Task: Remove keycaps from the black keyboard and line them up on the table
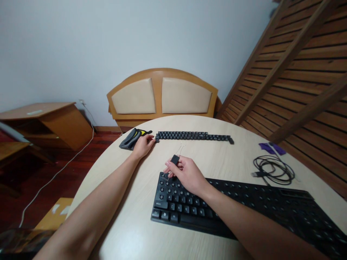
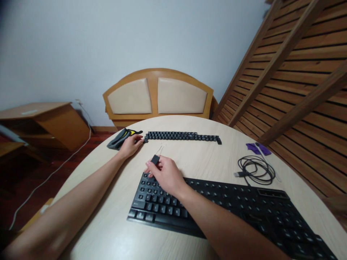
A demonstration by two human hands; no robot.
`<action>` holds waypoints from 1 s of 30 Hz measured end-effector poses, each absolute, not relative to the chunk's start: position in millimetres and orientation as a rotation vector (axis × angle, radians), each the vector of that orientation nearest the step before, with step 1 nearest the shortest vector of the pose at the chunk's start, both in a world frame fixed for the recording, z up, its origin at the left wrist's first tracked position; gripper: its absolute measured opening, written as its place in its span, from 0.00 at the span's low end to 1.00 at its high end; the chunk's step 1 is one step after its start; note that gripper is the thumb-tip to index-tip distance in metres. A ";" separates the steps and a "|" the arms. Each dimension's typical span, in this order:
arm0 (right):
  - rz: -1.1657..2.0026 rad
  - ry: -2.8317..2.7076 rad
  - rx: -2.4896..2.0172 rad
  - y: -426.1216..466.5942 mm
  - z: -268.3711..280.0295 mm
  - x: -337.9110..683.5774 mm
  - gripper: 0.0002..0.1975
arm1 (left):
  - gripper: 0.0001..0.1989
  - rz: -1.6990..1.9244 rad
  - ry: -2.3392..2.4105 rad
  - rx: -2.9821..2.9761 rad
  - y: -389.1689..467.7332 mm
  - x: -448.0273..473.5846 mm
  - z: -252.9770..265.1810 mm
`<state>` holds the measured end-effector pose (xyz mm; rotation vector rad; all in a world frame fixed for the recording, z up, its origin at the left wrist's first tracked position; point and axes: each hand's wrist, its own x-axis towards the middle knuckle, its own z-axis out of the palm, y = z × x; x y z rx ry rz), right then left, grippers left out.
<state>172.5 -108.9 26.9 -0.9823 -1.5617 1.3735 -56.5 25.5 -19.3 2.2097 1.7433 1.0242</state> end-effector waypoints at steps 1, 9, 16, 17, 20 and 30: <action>1.381 -1.560 -0.985 -109.3 27.8 172.4 0.06 | 0.18 1.028 1.758 2.207 25.4 -56.6 -19.8; 1.389 -1.574 -0.980 -110.5 27.7 171.9 0.08 | 0.12 0.972 1.761 2.268 22.6 -56.2 -16.7; 1.393 -1.585 -0.966 -110.6 25.8 171.8 0.09 | 0.14 0.962 1.797 2.257 26.3 -56.5 -18.1; 1.394 -1.590 -0.963 -110.8 26.0 171.7 0.09 | 0.14 0.962 1.804 2.250 27.0 -56.5 -18.6; 1.399 -1.592 -0.961 -111.2 27.2 171.2 0.08 | 0.13 0.949 1.808 2.247 27.6 -56.2 -18.7; 1.405 -1.615 -0.996 -112.4 27.9 171.9 0.08 | 0.10 0.934 1.849 2.217 24.4 -53.8 -15.9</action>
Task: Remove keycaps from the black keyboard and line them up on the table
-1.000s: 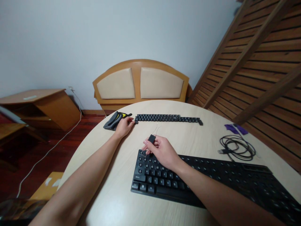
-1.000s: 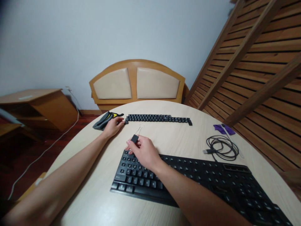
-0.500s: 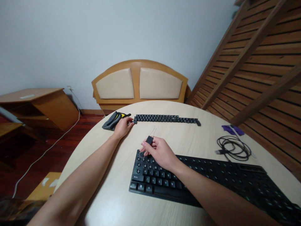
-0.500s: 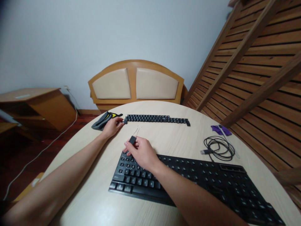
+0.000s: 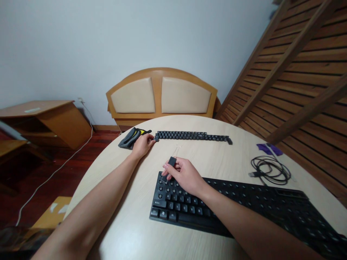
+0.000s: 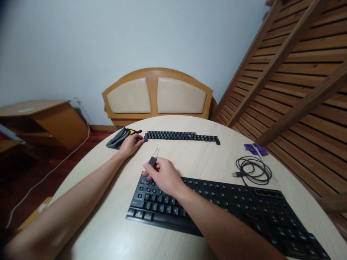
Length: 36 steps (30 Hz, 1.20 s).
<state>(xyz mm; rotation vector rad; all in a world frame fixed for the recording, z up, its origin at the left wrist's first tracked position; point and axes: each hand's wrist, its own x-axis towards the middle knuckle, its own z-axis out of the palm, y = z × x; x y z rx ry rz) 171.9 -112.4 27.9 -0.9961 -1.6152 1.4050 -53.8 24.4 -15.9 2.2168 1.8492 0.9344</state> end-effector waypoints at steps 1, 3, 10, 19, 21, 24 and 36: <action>1.406 -1.622 -0.995 -112.5 27.8 172.0 0.08 | 0.10 0.937 1.856 2.211 24.5 -53.7 -16.1; 1.412 -1.628 -0.992 -112.5 27.5 172.0 0.08 | 0.10 0.947 1.865 2.200 23.8 -53.4 -16.3; 1.402 -1.684 -1.012 -110.1 24.9 172.7 0.08 | 0.13 1.102 1.820 2.194 4.9 -43.8 -3.7; 1.099 -1.893 -1.081 -108.7 36.6 179.8 0.15 | 0.08 0.998 1.413 2.150 -39.1 -4.3 31.8; 1.042 -1.978 -1.060 -111.1 54.9 185.9 0.15 | 0.07 0.936 1.326 2.130 -55.8 0.4 34.7; 1.048 -2.130 -1.017 -116.2 78.5 196.8 0.13 | 0.06 0.819 1.198 2.111 -82.9 0.0 37.8; 1.339 -1.834 -0.979 -129.9 34.0 202.3 0.10 | 0.17 0.423 0.811 2.121 -111.7 -21.0 52.7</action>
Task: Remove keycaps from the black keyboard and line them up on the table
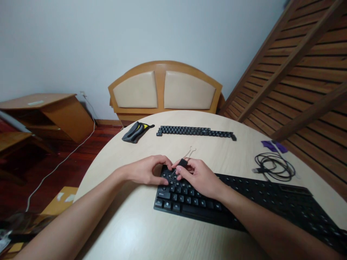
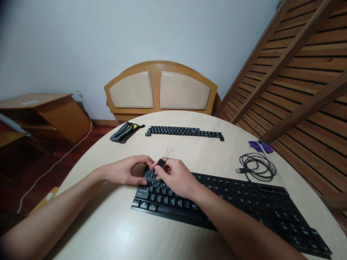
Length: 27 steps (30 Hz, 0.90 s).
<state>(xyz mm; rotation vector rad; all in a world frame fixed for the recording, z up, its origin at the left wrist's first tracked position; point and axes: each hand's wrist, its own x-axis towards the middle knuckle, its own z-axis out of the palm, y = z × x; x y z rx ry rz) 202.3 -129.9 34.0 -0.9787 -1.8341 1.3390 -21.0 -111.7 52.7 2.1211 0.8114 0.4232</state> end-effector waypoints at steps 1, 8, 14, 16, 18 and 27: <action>1.346 -1.816 -0.981 -131.0 31.5 201.9 0.10 | 0.19 0.428 0.781 2.140 -113.3 -19.5 54.3; 1.437 -1.756 -0.925 -133.1 24.0 200.0 0.09 | 0.20 0.373 0.753 2.262 -121.3 -9.1 56.2; 1.405 -1.823 -0.920 -134.8 23.9 201.4 0.12 | 0.24 0.350 0.774 2.293 -121.8 -9.7 55.3; 1.361 -1.891 -0.920 -135.8 25.7 202.3 0.13 | 0.26 0.347 0.769 2.306 -122.3 -9.8 55.3; 1.293 -1.976 -0.900 -136.9 28.6 202.7 0.12 | 0.27 0.340 0.769 2.317 -122.9 -9.7 55.4; 1.000 -2.180 -0.999 -142.2 36.0 202.7 0.09 | 0.17 0.325 0.793 2.310 -125.0 -6.8 56.5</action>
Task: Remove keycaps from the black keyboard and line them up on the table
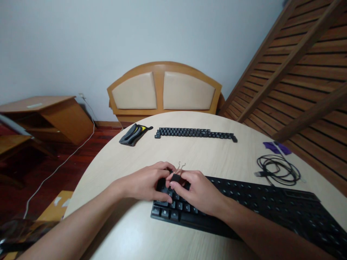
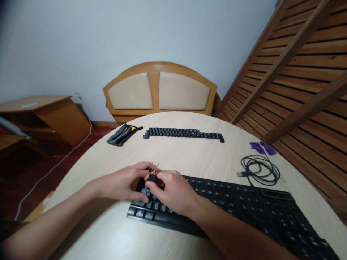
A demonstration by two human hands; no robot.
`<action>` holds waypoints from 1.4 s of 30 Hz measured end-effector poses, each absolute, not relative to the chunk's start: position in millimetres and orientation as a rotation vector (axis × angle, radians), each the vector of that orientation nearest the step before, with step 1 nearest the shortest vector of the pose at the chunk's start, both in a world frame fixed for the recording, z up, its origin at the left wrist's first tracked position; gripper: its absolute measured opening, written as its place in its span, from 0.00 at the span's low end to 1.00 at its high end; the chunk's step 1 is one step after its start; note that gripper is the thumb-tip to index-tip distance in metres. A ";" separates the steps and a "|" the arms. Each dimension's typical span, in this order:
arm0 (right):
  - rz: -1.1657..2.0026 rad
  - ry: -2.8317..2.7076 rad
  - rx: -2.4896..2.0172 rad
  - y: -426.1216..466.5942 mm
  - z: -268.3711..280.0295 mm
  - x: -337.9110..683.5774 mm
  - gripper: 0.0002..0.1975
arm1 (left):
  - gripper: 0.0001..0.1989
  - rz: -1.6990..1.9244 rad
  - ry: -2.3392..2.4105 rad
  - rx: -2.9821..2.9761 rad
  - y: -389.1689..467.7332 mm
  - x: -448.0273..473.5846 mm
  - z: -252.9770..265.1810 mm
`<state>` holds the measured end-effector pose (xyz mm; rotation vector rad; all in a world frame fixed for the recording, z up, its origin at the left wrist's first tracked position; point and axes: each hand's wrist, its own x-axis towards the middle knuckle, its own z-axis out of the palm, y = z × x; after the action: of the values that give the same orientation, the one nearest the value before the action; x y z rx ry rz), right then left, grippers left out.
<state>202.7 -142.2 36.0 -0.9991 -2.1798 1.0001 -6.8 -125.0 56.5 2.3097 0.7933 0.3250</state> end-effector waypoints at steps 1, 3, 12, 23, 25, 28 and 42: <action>0.999 -2.178 -1.012 -142.6 35.8 202.7 0.09 | 0.16 0.324 0.794 2.312 -125.1 -6.7 56.5; 1.048 -2.137 -1.037 -143.2 35.3 202.5 0.10 | 0.14 0.318 0.801 2.314 -125.4 -7.1 56.4; 1.375 -1.870 -0.958 -141.6 33.6 200.6 0.06 | 0.13 0.240 0.830 2.281 -126.5 -7.9 58.1; 1.332 -1.969 -0.949 -142.9 36.6 202.3 0.10 | 0.14 0.231 0.833 2.306 -126.9 -7.5 59.0; 1.251 -2.039 -1.008 -143.2 37.6 202.9 0.11 | 0.15 0.241 0.821 2.311 -126.4 -7.2 58.3; 1.179 -2.100 -1.068 -143.3 37.5 202.9 0.12 | 0.15 0.258 0.814 2.312 -125.7 -7.2 57.3; 1.165 -2.082 -0.885 -143.4 39.2 203.6 0.09 | 0.20 0.245 0.807 2.303 -125.3 -8.4 57.5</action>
<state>203.6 -143.4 39.2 -0.8852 -2.0824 1.1648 -8.4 -125.3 57.5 2.3029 0.8074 0.2448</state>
